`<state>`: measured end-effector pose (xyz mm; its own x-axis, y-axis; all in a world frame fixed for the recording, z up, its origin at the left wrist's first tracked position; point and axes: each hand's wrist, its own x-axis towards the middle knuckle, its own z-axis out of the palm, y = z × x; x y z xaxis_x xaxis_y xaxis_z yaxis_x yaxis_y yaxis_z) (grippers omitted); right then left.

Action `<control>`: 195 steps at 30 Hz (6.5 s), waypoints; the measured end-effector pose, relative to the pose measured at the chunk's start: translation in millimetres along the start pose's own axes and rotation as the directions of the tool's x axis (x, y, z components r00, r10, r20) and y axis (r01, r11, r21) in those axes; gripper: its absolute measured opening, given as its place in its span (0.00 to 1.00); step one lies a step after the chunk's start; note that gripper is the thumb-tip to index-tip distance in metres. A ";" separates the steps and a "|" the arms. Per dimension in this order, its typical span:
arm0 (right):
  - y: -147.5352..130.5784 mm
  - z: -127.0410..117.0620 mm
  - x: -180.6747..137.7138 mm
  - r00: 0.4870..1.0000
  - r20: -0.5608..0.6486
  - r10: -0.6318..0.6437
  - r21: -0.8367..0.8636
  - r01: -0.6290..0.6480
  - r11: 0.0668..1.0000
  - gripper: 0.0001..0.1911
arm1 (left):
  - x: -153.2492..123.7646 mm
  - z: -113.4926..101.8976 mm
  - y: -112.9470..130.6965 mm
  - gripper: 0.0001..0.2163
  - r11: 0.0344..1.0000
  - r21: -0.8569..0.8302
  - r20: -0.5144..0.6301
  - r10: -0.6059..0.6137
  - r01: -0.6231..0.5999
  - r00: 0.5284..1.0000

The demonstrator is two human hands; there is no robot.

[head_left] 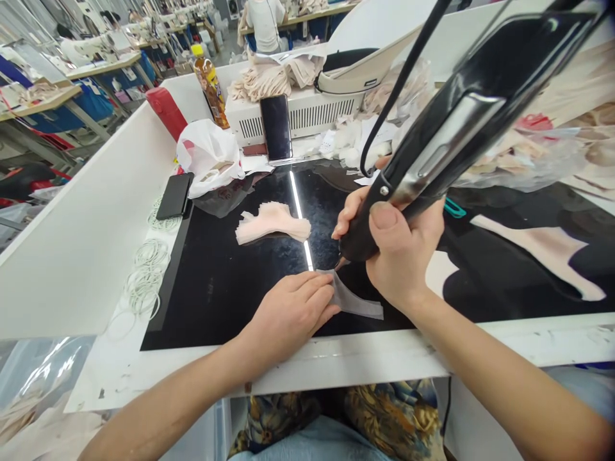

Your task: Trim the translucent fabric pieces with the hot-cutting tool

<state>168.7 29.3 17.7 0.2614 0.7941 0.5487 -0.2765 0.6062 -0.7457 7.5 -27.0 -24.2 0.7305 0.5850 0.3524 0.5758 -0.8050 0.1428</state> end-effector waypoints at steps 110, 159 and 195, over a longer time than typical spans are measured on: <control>-61.0 -51.3 -27.5 0.998 0.055 -0.019 -0.145 0.027 0.989 0.22 | 10.9 -9.1 9.3 0.07 0.944 0.193 -0.041 0.281 -0.268 0.959; -57.4 -53.6 -28.5 0.998 0.028 -0.051 -0.132 0.054 0.990 0.20 | 33.4 20.3 38.6 0.09 0.981 0.145 -0.058 0.138 -0.128 0.989; -61.5 -55.7 -25.4 0.999 -0.015 -0.030 -0.106 0.028 0.994 0.19 | 30.8 10.9 34.5 0.10 0.999 0.046 -0.031 -0.008 0.009 0.999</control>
<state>230.6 -30.5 28.6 0.2837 0.7748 0.5650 -0.1697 0.6204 -0.7657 53.9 -35.7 -18.5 0.7142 0.5881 0.3795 0.5987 -0.7942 0.1039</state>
